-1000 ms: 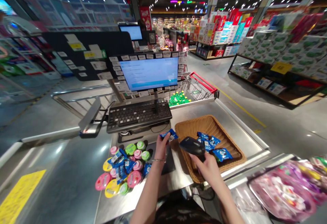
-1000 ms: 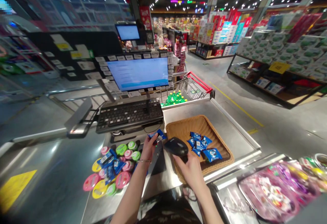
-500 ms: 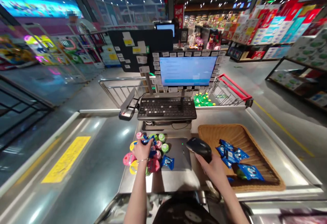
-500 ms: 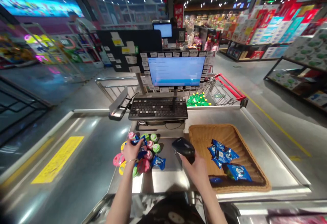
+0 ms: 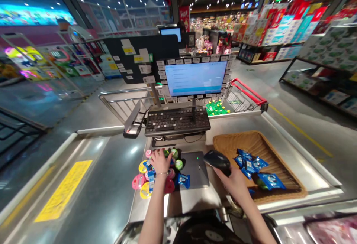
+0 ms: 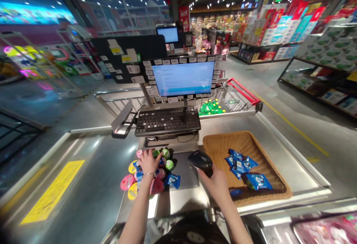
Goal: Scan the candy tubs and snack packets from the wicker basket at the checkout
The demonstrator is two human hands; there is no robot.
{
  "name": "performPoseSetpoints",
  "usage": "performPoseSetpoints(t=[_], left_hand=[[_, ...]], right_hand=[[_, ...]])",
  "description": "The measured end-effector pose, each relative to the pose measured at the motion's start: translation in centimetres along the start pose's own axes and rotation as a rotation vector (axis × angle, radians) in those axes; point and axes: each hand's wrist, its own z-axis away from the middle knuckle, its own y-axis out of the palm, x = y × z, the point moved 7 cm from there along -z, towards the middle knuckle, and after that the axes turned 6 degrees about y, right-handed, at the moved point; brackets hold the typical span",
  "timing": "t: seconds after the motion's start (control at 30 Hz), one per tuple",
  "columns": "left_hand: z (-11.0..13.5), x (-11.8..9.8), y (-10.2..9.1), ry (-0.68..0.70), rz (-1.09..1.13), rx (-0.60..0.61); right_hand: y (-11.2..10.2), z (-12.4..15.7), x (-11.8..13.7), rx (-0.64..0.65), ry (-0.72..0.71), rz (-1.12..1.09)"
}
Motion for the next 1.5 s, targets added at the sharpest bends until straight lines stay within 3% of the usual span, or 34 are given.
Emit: performPoseSetpoints(t=[0.07,0.17,0.37,0.43,0.53,0.63,0.7,0.87,1.03,1.17,1.27,1.33,1.5], left_hand=[[-0.4,-2.8,-0.8,0.1,0.113,-0.066],[-0.7,-9.3,-1.7,0.343,0.387,-0.094],[0.7,-25.6,-1.5,0.773,0.728,0.14],[1.6,-30.9,-0.2,0.876,0.709,0.266],[3.2,-38.0,4.1,0.977,0.466,0.58],[5.2,-43.4,8.0,1.05,0.332,0.756],[6.7,-45.6,10.3,1.086,0.254,0.827],[9.4,-47.4,13.6,1.135,0.096,0.885],[9.1,-47.4,13.4,1.136,0.059,0.86],[7.4,-46.9,10.9,1.102,0.12,0.795],[5.7,-45.3,8.4,1.059,0.201,0.754],[4.6,-43.6,6.3,1.016,0.34,0.704],[2.9,-37.6,0.4,0.94,0.825,0.424]], right_hand=[[-1.2,-0.1,-0.5,-0.063,-0.003,-0.001],[-3.6,-0.2,-1.8,-0.185,0.021,0.001],[-9.8,0.7,-6.8,-0.407,0.201,-0.047],[-11.9,1.4,-8.3,-0.478,0.241,-0.061],[-14.6,2.6,-10.1,-0.547,0.311,-0.082],[-16.5,3.6,-11.1,-0.609,0.348,-0.107],[-17.2,4.1,-11.6,-0.628,0.356,-0.125],[-17.8,4.5,-13.2,-0.606,0.374,-0.158],[-18.1,4.2,-14.0,-0.61,0.381,-0.169],[-18.2,3.9,-13.6,-0.618,0.368,-0.172],[-18.1,3.5,-12.9,-0.607,0.346,-0.166],[-17.8,3.3,-12.4,-0.595,0.322,-0.158],[-16.3,2.6,-10.4,-0.544,0.22,-0.115]])
